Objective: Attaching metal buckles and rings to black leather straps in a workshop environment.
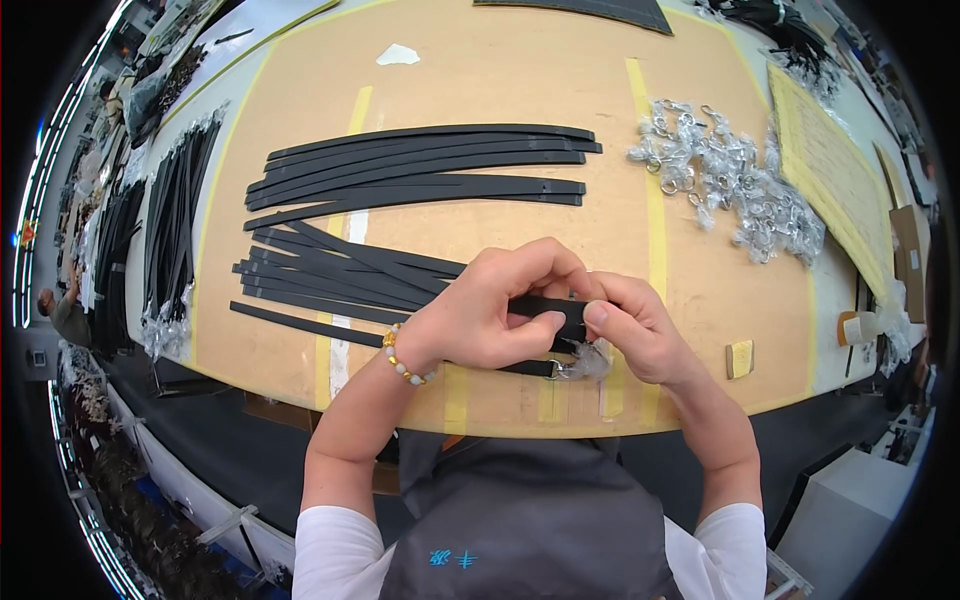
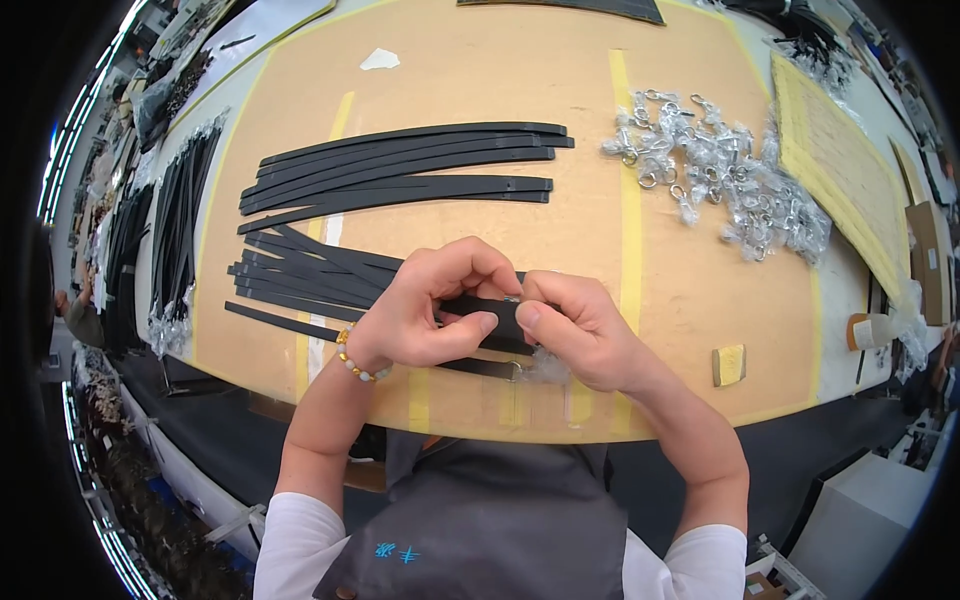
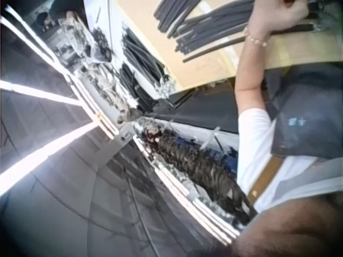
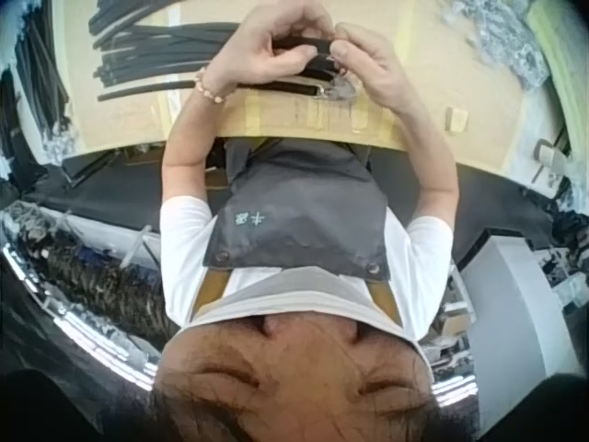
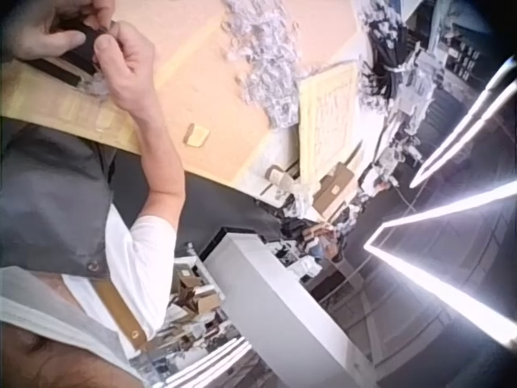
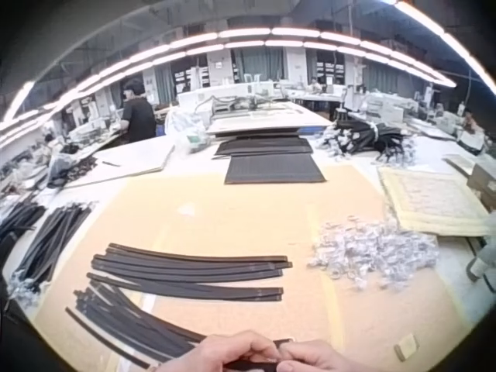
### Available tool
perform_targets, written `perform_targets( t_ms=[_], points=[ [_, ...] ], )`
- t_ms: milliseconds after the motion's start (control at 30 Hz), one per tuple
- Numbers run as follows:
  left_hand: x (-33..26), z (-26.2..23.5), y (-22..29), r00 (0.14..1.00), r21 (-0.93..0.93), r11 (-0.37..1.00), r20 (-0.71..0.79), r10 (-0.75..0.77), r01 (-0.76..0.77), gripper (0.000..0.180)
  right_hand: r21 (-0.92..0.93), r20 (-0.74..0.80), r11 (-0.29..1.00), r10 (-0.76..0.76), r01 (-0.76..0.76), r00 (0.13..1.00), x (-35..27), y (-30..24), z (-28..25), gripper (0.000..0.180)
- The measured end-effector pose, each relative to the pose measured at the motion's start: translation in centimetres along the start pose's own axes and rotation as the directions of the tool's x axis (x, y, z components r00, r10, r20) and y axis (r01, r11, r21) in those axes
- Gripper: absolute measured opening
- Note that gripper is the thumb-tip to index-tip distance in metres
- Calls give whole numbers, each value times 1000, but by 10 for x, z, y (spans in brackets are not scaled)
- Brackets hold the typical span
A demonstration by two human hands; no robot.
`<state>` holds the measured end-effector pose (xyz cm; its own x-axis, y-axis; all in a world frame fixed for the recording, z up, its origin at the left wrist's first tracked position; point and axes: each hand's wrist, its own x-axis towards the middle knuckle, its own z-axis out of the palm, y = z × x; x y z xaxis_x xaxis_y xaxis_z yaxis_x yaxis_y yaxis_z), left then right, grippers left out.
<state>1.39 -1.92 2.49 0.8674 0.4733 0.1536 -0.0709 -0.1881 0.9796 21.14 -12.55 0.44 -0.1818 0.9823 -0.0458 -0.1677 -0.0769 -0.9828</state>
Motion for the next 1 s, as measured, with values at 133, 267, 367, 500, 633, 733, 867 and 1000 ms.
perform_targets(
  t_ms=[133, 267, 367, 500, 633, 733, 867, 1000],
  points=[
    [2, 12, -10, 993, -5, 993, -8, 114, -114, 25, 5, -43, 999, -42, 43, 998, -1, 0, -4, 34],
    [0, 23, -8, 994, 109, 989, -47, 102, -97, 24, -66, -83, 995, -83, 77, 993, -6, -13, -11, 39],
    [7, 39, -6, 980, 195, 962, -21, 197, -189, 25, -141, -103, 990, -36, 21, 994, -24, -30, -26, 41],
    [13, 73, -10, 925, 491, 796, 54, 376, -353, 35, -334, -184, 922, 143, -199, 972, -64, -37, -63, 33],
    [7, 104, -17, 934, 747, 561, 266, 241, -357, 44, -338, -289, 885, 226, -320, 930, -97, -31, -85, 21],
    [4, 124, -12, 944, 863, 384, 283, 168, -327, 49, -430, -384, 838, 168, -336, 908, -118, -17, -90, 22],
    [-2, 135, -20, 932, 920, 196, 302, 202, -341, 48, -674, -656, 606, -227, -423, 720, -140, -19, -80, 28],
    [-6, 140, -26, 925, 933, 117, 311, 218, -341, 45, -791, -561, 40, -446, -611, 698, -178, -3, -88, 34]
  ],
)
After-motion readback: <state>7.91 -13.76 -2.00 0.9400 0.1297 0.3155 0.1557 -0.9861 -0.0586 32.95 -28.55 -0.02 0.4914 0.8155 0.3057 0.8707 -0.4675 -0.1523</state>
